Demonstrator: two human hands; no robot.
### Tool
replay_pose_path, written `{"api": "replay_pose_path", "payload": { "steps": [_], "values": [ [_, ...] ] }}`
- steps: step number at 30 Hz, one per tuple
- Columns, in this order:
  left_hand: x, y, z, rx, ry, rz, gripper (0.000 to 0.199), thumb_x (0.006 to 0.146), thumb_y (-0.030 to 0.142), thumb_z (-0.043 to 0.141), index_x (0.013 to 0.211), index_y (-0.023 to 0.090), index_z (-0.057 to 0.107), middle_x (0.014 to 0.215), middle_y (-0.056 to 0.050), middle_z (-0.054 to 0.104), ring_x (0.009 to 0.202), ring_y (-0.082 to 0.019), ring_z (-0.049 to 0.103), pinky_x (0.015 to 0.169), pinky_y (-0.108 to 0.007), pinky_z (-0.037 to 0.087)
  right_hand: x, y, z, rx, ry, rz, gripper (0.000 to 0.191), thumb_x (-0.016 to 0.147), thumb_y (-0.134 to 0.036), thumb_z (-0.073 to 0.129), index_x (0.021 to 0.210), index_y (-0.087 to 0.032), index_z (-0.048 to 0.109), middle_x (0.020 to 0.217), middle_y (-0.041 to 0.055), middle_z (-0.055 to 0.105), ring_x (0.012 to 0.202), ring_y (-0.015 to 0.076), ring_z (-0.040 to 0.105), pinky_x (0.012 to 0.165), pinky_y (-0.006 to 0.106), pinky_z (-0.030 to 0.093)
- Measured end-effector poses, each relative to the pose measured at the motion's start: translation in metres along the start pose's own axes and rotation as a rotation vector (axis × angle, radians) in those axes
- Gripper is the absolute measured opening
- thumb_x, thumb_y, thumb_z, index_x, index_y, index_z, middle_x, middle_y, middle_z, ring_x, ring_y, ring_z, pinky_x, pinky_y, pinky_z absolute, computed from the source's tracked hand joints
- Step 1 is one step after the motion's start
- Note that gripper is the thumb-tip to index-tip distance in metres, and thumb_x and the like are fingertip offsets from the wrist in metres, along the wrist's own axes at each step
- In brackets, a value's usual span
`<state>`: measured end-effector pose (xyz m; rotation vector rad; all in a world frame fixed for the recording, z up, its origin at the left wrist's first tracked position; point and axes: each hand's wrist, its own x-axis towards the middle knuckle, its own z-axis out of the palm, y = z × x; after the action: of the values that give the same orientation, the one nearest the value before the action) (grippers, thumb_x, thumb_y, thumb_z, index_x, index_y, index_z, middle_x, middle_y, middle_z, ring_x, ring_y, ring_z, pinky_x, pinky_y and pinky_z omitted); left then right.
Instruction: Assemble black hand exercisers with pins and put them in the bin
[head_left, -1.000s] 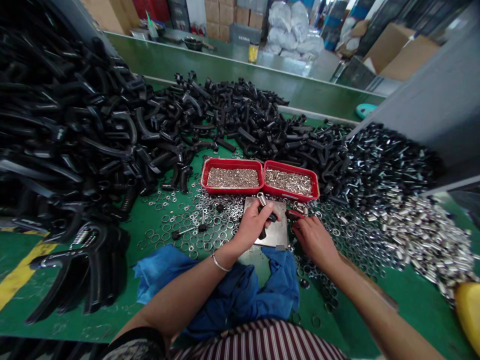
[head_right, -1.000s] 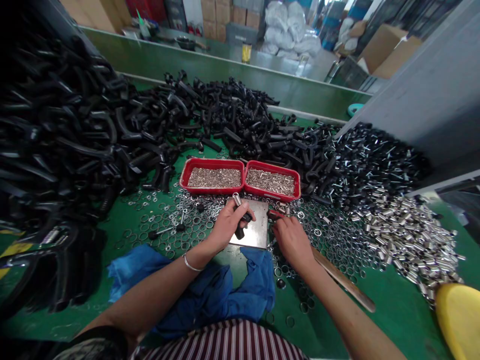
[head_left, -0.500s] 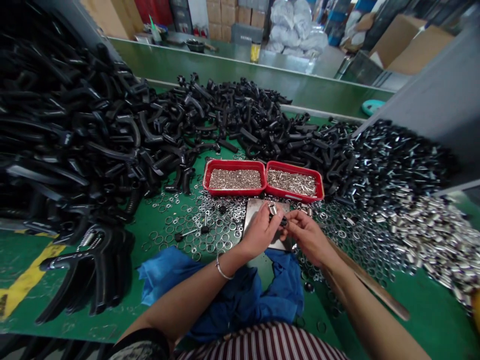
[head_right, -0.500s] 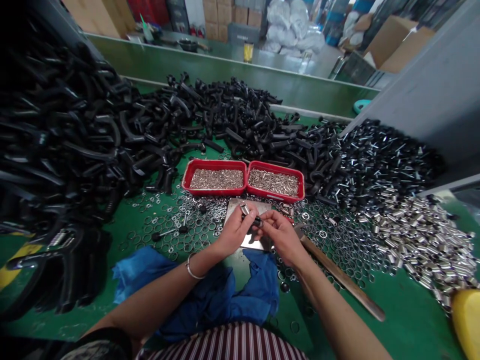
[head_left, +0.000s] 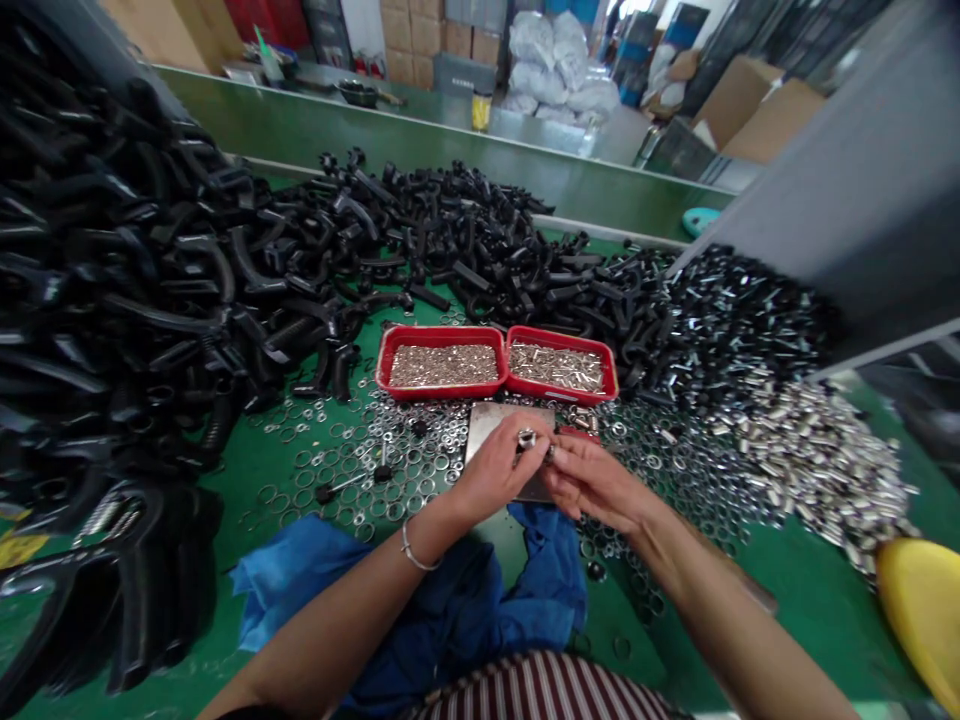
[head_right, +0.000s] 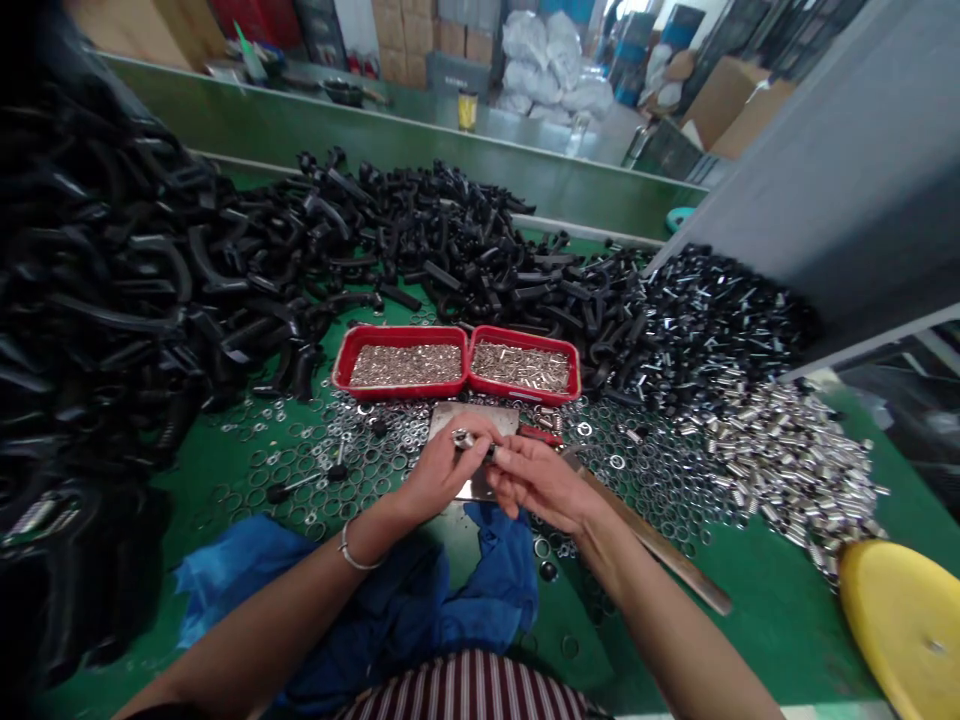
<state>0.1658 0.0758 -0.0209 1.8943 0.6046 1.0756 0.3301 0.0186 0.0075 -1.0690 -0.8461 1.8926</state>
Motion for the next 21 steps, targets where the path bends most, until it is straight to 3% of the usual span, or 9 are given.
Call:
{"api": "replay_pose_path", "payload": {
  "steps": [3, 6, 8, 10, 11, 13, 16, 21],
  "values": [
    [-0.001, -0.002, 0.0, -0.035, 0.034, -0.124, 0.017, 0.099, 0.033, 0.047, 0.098, 0.019, 0.057, 0.095, -0.005, 0.062, 0.093, -0.019, 0.059, 0.089, -0.033, 0.044, 0.002, 0.005, 0.006, -0.029, -0.015, 0.029, 0.037, 0.092, -0.055, 0.057, 0.095, -0.018, 0.058, 0.072, -0.0006, 0.063, 0.048, 0.0073, 0.047, 0.043, 0.021, 0.043],
    [0.001, -0.004, 0.001, -0.222, 0.144, -0.331, 0.025, 0.1, 0.039, 0.045, 0.094, 0.019, 0.059, 0.088, -0.003, 0.062, 0.08, -0.015, 0.057, 0.077, -0.028, 0.045, -0.007, 0.002, -0.01, -0.578, 0.116, -0.029, 0.044, 0.096, -0.06, 0.044, 0.101, -0.019, 0.06, 0.073, 0.0034, 0.069, 0.053, 0.0126, 0.055, 0.05, 0.026, 0.045],
    [0.006, -0.007, 0.001, -0.446, 0.235, -0.426, 0.026, 0.098, 0.042, 0.048, 0.094, 0.019, 0.059, 0.086, -0.002, 0.062, 0.072, -0.013, 0.055, 0.07, -0.026, 0.044, -0.023, -0.006, -0.043, -1.091, 0.379, -0.126, 0.04, 0.096, -0.055, 0.048, 0.111, -0.021, 0.061, 0.076, 0.0043, 0.07, 0.064, 0.0169, 0.061, 0.059, 0.029, 0.046],
    [0.012, -0.01, 0.0, -0.692, 0.332, -0.495, 0.025, 0.096, 0.043, 0.053, 0.094, 0.019, 0.057, 0.086, -0.002, 0.063, 0.068, -0.011, 0.053, 0.068, -0.025, 0.044, -0.041, -0.018, -0.091, -1.475, 0.737, -0.153, 0.037, 0.099, -0.047, 0.042, 0.119, -0.021, 0.058, 0.081, 0.005, 0.07, 0.071, 0.0198, 0.063, 0.066, 0.031, 0.046],
    [0.014, -0.011, 0.0, -0.799, 0.371, -0.521, 0.024, 0.094, 0.043, 0.056, 0.094, 0.018, 0.056, 0.086, -0.002, 0.064, 0.067, -0.011, 0.053, 0.068, -0.025, 0.045, -0.049, -0.025, -0.118, -1.614, 0.892, -0.116, 0.034, 0.101, -0.043, 0.037, 0.118, -0.021, 0.058, 0.083, 0.0053, 0.069, 0.072, 0.0195, 0.063, 0.067, 0.031, 0.046],
    [0.018, -0.012, 0.001, -0.926, 0.397, -0.557, 0.024, 0.091, 0.041, 0.061, 0.093, 0.017, 0.056, 0.087, -0.003, 0.064, 0.068, -0.01, 0.054, 0.068, -0.026, 0.046, -0.06, -0.037, -0.168, -1.691, 1.048, -0.077, 0.031, 0.099, -0.031, 0.037, 0.114, -0.013, 0.057, 0.095, 0.0143, 0.067, 0.083, 0.0246, 0.062, 0.074, 0.035, 0.046],
    [0.017, -0.008, 0.005, -0.943, 0.348, -0.59, 0.026, 0.088, 0.04, 0.066, 0.092, 0.017, 0.056, 0.088, -0.003, 0.063, 0.07, -0.01, 0.056, 0.066, -0.024, 0.045, -0.063, -0.046, -0.217, -1.809, 1.078, -0.034, 0.026, 0.092, -0.021, 0.044, 0.113, -0.012, 0.057, 0.106, 0.0185, 0.061, 0.097, 0.0278, 0.057, 0.08, 0.037, 0.043],
    [0.008, -0.004, 0.012, -0.933, 0.24, -0.621, 0.028, 0.088, 0.043, 0.066, 0.091, 0.017, 0.056, 0.085, -0.002, 0.063, 0.073, -0.011, 0.057, 0.067, -0.023, 0.045, -0.055, -0.052, -0.238, -2.008, 0.937, 0.046, 0.03, 0.092, -0.012, 0.041, 0.115, -0.018, 0.059, 0.102, 0.0141, 0.056, 0.096, 0.0257, 0.051, 0.073, 0.032, 0.041]
  ]
}}
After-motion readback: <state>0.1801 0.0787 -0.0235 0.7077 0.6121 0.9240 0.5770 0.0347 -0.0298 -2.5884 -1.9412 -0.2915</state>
